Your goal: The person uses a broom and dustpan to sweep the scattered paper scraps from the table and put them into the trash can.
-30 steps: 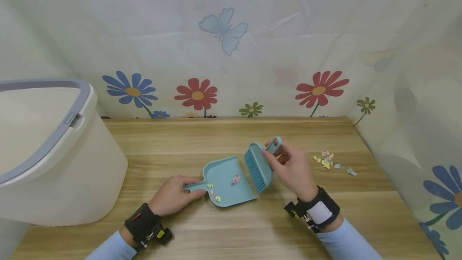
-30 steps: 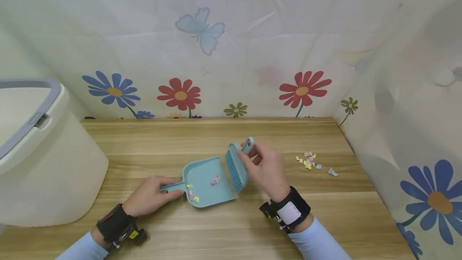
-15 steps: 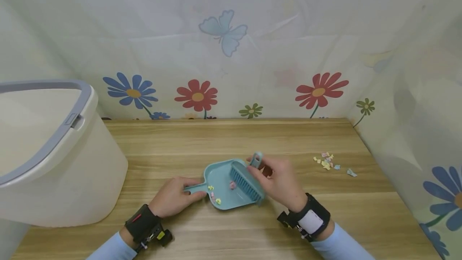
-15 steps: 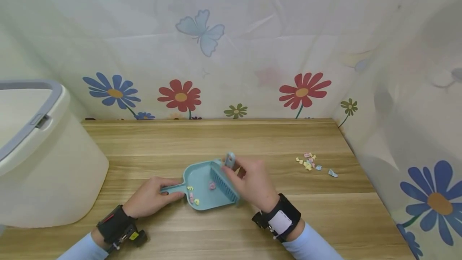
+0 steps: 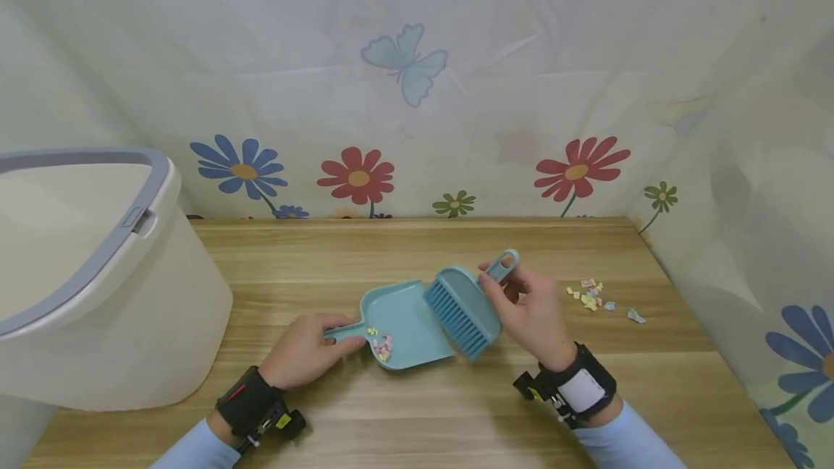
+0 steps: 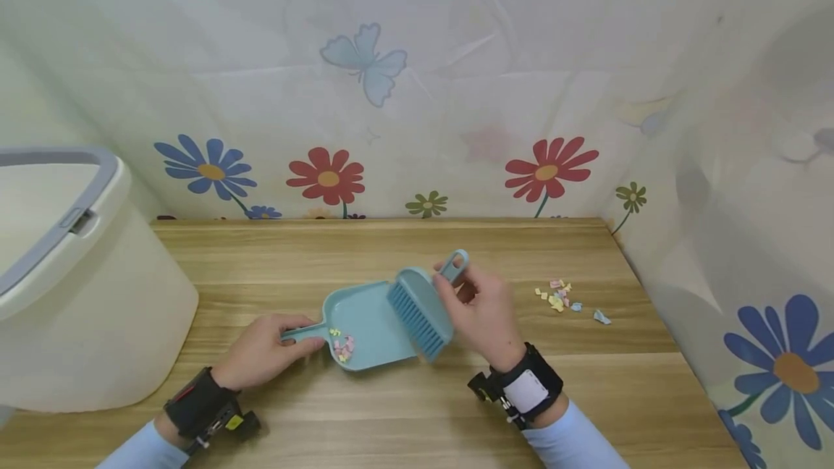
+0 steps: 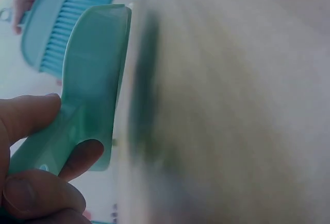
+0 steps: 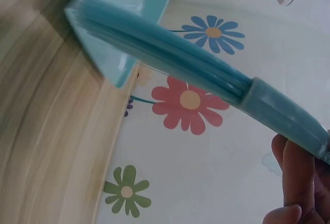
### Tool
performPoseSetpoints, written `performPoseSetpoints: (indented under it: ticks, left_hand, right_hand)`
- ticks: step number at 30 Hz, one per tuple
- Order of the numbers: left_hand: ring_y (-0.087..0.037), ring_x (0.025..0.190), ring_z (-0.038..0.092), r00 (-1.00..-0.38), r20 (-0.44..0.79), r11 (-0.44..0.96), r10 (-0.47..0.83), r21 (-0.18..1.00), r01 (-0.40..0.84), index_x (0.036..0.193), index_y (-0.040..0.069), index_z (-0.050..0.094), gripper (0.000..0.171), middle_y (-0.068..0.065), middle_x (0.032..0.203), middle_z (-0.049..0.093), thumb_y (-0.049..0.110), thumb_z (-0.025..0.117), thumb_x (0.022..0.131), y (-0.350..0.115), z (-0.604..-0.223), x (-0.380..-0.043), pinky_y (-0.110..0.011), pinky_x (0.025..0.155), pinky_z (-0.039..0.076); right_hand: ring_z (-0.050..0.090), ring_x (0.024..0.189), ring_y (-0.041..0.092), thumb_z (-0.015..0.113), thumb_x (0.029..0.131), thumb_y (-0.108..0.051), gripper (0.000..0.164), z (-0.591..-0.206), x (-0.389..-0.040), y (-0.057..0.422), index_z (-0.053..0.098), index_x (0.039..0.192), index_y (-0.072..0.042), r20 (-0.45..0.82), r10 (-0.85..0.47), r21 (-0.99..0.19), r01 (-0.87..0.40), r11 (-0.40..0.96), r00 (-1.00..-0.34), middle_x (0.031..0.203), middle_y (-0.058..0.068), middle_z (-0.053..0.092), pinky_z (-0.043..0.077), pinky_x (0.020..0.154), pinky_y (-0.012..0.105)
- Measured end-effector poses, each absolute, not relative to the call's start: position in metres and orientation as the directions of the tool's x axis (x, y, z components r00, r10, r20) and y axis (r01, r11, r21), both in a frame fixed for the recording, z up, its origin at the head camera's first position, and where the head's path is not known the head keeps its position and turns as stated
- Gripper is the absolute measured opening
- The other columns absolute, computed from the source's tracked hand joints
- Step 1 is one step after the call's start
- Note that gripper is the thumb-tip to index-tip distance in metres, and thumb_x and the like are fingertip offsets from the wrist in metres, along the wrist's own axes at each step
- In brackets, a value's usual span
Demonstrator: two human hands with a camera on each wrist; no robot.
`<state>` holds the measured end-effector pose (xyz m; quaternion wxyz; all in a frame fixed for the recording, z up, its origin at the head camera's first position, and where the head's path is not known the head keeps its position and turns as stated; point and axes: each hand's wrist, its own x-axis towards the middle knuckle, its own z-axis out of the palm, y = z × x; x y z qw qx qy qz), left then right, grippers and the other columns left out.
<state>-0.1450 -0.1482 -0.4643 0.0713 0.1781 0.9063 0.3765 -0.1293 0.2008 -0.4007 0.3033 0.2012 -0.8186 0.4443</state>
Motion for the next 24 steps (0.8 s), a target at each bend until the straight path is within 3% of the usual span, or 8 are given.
performPoseSetpoints:
  ticks: [5, 9, 15, 18, 24]
  left_hand:
    - [-0.007, 0.094, 0.067, -0.944, 0.03, 0.646, 0.327, 0.722, 0.247, 0.123, 0.014, 0.076, 0.047, -0.002, 0.119, 0.076, 0.05, 0.076, 0.092, -0.158, -0.442, -0.145, -0.022, 0.072, 0.052]
    - [-0.009, 0.093, 0.068, -0.952, 0.088, 0.646, 0.293, 0.716, 0.265, 0.123, 0.01, 0.076, 0.046, -0.003, 0.114, 0.078, 0.046, 0.076, 0.093, -0.167, -0.415, -0.139, -0.022, 0.072, 0.053]
    - [-0.004, 0.069, 0.06, -0.938, 0.266, 0.762, 0.221, 0.553, 0.336, 0.119, 0.013, 0.078, 0.041, 0.003, 0.088, 0.078, 0.043, 0.079, 0.091, -0.177, -0.372, -0.113, -0.021, 0.06, 0.047]
    - [-0.003, 0.062, 0.055, -0.902, 0.376, 0.796, 0.212, 0.469, 0.383, 0.114, 0.013, 0.08, 0.034, 0.003, 0.085, 0.077, 0.036, 0.084, 0.088, -0.183, -0.352, -0.098, -0.021, 0.056, 0.046]
    - [0.0, 0.061, 0.045, -0.752, 0.623, 0.823, 0.216, 0.298, 0.483, 0.107, 0.012, 0.081, 0.036, 0.006, 0.075, 0.069, 0.022, 0.093, 0.075, -0.199, -0.314, -0.069, -0.014, 0.056, 0.037]
  right_hand:
    - [0.046, 0.052, 0.004, 0.078, 0.089, 0.001, 0.017, -0.398, -0.131, 0.208, 0.077, 0.103, -0.008, 0.671, -0.022, -0.611, -0.569, 0.55, -0.741, 0.073, -0.002, 0.07, 0.037, 0.047, 0.02]
    - [0.046, 0.051, 0.004, 0.079, 0.088, 0.0, 0.016, -0.398, -0.132, 0.212, 0.077, 0.102, -0.008, 0.665, -0.012, -0.613, -0.556, 0.561, -0.747, 0.071, -0.001, 0.07, 0.037, 0.046, 0.019]
    - [0.047, 0.051, 0.003, 0.078, 0.088, 0.001, 0.014, -0.403, -0.127, 0.225, 0.077, 0.099, -0.007, 0.642, 0.005, -0.631, -0.524, 0.572, -0.767, 0.075, 0.002, 0.073, 0.038, 0.046, 0.018]
    - [0.05, 0.052, 0.001, 0.077, 0.089, 0.002, 0.013, -0.409, -0.121, 0.236, 0.076, 0.098, -0.006, 0.626, 0.024, -0.643, -0.498, 0.582, -0.78, 0.078, 0.005, 0.075, 0.039, 0.047, 0.017]
    - [0.063, 0.063, -0.006, 0.073, 0.092, 0.005, 0.008, -0.43, -0.101, 0.264, 0.074, 0.099, 0.001, 0.547, 0.13, -0.725, -0.391, 0.566, -0.827, 0.088, 0.015, 0.078, 0.045, 0.049, 0.015]
